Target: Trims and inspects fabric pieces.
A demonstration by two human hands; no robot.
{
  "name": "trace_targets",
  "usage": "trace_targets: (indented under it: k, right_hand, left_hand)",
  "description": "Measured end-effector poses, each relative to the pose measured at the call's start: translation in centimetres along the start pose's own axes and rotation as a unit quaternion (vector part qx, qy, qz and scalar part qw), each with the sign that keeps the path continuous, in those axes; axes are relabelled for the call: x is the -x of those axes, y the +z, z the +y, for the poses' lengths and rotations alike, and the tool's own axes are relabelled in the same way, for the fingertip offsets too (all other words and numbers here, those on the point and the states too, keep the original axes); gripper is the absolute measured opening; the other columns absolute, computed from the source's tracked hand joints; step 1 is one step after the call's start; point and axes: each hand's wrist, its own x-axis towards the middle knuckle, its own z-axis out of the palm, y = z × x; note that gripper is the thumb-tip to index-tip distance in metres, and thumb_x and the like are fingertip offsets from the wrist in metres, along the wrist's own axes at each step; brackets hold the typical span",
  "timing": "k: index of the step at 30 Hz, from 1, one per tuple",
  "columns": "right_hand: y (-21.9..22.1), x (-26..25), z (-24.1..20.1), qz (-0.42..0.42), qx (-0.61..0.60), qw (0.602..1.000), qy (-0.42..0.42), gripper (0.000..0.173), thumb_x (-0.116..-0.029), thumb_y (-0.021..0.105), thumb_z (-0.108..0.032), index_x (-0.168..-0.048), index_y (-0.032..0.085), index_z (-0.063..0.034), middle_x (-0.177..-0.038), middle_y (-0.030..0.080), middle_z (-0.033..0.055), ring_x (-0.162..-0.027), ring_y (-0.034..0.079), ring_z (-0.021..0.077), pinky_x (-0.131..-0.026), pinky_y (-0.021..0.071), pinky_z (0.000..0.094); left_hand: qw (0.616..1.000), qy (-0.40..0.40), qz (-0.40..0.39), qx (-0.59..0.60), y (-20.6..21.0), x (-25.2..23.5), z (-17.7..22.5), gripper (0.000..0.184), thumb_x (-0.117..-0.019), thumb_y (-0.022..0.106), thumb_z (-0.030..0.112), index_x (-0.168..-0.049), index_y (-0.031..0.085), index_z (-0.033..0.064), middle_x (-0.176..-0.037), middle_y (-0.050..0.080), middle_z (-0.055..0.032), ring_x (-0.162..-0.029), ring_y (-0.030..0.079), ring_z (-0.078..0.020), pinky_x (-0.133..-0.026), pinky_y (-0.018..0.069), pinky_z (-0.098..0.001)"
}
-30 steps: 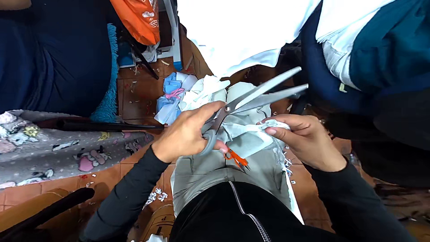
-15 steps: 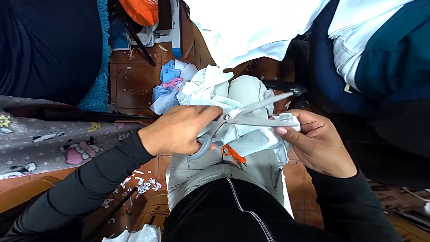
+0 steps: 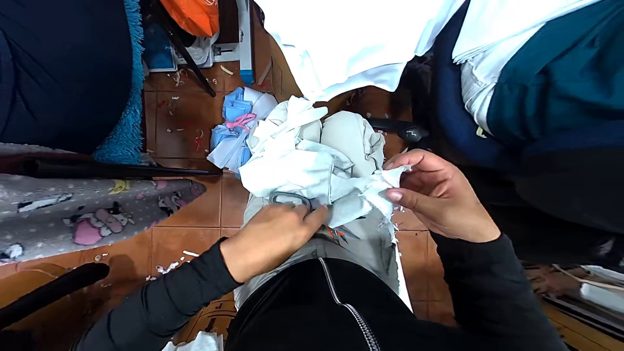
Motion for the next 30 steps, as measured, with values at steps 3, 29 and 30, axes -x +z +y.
trace_targets:
  k: [3,29,30]
  right_hand:
    - [0.9,0.1,-0.8,0.016,0.050,0.998,-0.034,0.028,-0.0835,0.081,-0.007,-0.101,0.064,-0.0201,-0.098,0.066,-0.0076,-0.084,0.067,0.0022,-0.074,0.0608,0.0190]
    - [4.2,0.1,-6.4,0.048,-0.053,0.993,-0.089,0.061,-0.0902,0.067,-0.004,-0.148,0.051,-0.0154,-0.113,0.070,0.0045,-0.077,0.068,0.0073,-0.061,0.0586,0.0191]
    - [4.4,0.1,-7.7,0.049,-0.016,0.990,-0.131,0.052,-0.0906,0.071,-0.010,-0.141,0.058,-0.0151,-0.111,0.071,0.0013,-0.079,0.069,0.0057,-0.065,0.0594,0.0187]
  left_hand:
    - [0.981,0.001,0.158,0.117,-3.2,-2.0,0.2,0.021,-0.1010,0.058,0.019,-0.100,0.072,0.0042,-0.072,0.065,-0.0018,-0.063,0.062,-0.0132,-0.058,0.0542,-0.0319]
    - [0.787,0.045,0.311,0.531,-8.8,-3.3,2.6,0.013,-0.1063,0.053,0.012,-0.113,0.063,0.0085,-0.092,0.067,0.0025,-0.079,0.066,-0.0023,-0.072,0.0581,-0.0196]
    - [0.797,0.075,0.313,0.510,-10.1,-3.8,3.3,0.011,-0.1057,0.054,0.011,-0.111,0.064,0.0074,-0.091,0.067,0.0036,-0.080,0.065,-0.0013,-0.072,0.0575,-0.0185]
